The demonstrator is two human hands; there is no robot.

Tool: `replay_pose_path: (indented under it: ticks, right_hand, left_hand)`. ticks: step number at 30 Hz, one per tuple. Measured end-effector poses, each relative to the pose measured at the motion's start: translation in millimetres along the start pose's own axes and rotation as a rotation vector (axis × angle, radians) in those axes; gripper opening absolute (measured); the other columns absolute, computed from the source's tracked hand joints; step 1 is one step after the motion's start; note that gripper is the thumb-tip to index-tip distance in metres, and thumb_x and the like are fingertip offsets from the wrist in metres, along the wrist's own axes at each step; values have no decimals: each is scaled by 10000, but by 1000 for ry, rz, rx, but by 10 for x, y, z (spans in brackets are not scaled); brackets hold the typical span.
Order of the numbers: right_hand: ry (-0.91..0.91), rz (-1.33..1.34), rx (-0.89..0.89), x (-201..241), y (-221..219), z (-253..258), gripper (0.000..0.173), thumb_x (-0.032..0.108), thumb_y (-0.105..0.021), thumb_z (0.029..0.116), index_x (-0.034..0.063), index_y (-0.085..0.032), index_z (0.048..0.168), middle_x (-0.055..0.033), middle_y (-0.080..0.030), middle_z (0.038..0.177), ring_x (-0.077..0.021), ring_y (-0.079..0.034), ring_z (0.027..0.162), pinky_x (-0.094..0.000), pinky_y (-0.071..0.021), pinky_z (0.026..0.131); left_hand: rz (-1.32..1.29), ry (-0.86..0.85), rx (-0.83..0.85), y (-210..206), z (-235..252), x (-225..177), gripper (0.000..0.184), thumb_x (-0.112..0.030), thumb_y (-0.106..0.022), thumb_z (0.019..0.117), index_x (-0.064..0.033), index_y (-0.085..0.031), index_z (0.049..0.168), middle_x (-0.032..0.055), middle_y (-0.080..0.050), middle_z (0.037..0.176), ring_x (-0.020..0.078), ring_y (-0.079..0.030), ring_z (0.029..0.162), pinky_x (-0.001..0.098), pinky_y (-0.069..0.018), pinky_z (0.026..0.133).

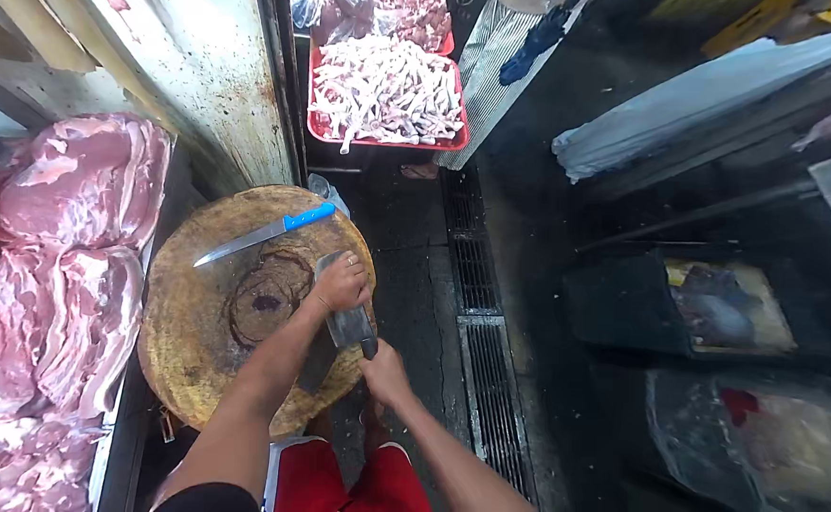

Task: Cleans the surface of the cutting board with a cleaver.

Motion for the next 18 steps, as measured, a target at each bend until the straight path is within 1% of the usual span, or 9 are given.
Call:
replay_pose_path:
  ticks: [2,5,7,10,11,13,15,16,18]
  right_hand:
    - [-24,-2,17,-142,-81,-164,402,265,-720,870,71,-652,1216,-132,-704,926,-284,-701,834,-540,-582,774]
    - [-53,-31,16,-401,-197,-374,438,261,-729,829,72,-663,1218,-144,-719,959,-303,-711,891,-565,-574,818]
    - [-42,-29,7,-278,-154,-257,397,266,-728,841,81,-671,1188,-125,-713,927,-285,-710,846,-555,-589,778]
    - [-14,-26,-30,105,-6,77,347,246,-706,862,79,-654,1162,-110,-687,890,-265,-689,805,-527,-575,738]
    - [-17,-18,-31,95,-38,53,359,247,-707,862,68,-649,1168,-116,-685,882,-268,-690,793,-525,-578,730]
    - [-41,15,-6,-129,-160,-181,405,251,-730,852,55,-652,1198,-136,-697,894,-285,-697,797,-538,-586,742]
    - [-54,30,-5,-404,-253,-392,426,241,-748,829,54,-672,1204,-153,-706,954,-298,-703,847,-551,-589,782]
    - [-52,26,-11,-436,-253,-386,423,247,-747,824,58,-679,1196,-150,-705,964,-295,-701,859,-553,-588,790]
    - [-46,20,-23,-273,-161,-250,374,262,-738,839,66,-676,1152,-127,-702,883,-284,-699,798,-551,-585,742]
  left_hand:
    - [-32,-3,-30,-49,-182,-160,344,-327,-529,953,-101,-655,727,68,-681,793,267,-669,928,438,-471,1044]
    - [-90,-24,-105,42,-379,-466,327,-324,-545,940,-112,-625,704,68,-654,755,270,-662,886,422,-480,1025]
    - [-82,-30,-106,105,-274,-337,329,-294,-553,940,-89,-629,694,82,-665,741,276,-681,866,422,-515,972]
    - [-15,-48,-105,53,23,98,313,-269,-548,929,-105,-634,677,50,-649,722,245,-665,860,415,-499,985]
    - [-14,-46,-86,18,3,102,312,-289,-550,926,-115,-636,681,44,-654,737,242,-661,878,419,-488,1002]
    - [-76,-35,-33,-34,-192,-137,325,-331,-567,940,-112,-650,716,61,-683,795,260,-669,931,425,-485,1020]
    - [-140,-55,-64,4,-356,-440,311,-317,-586,931,-110,-637,704,65,-668,767,265,-663,892,419,-483,1012]
    - [-138,-58,-83,43,-347,-467,307,-312,-585,926,-111,-632,699,63,-658,749,264,-661,873,415,-486,1004]
    - [-121,-48,-58,83,-188,-322,318,-298,-569,934,-86,-640,708,85,-671,752,279,-677,867,427,-505,977]
Point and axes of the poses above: each hand's wrist, its own z-axis towards the middle knuckle, its own y-axis out of the back of the hand, x = y × z, the point moved 7 cm from there along z, towards the middle knuckle
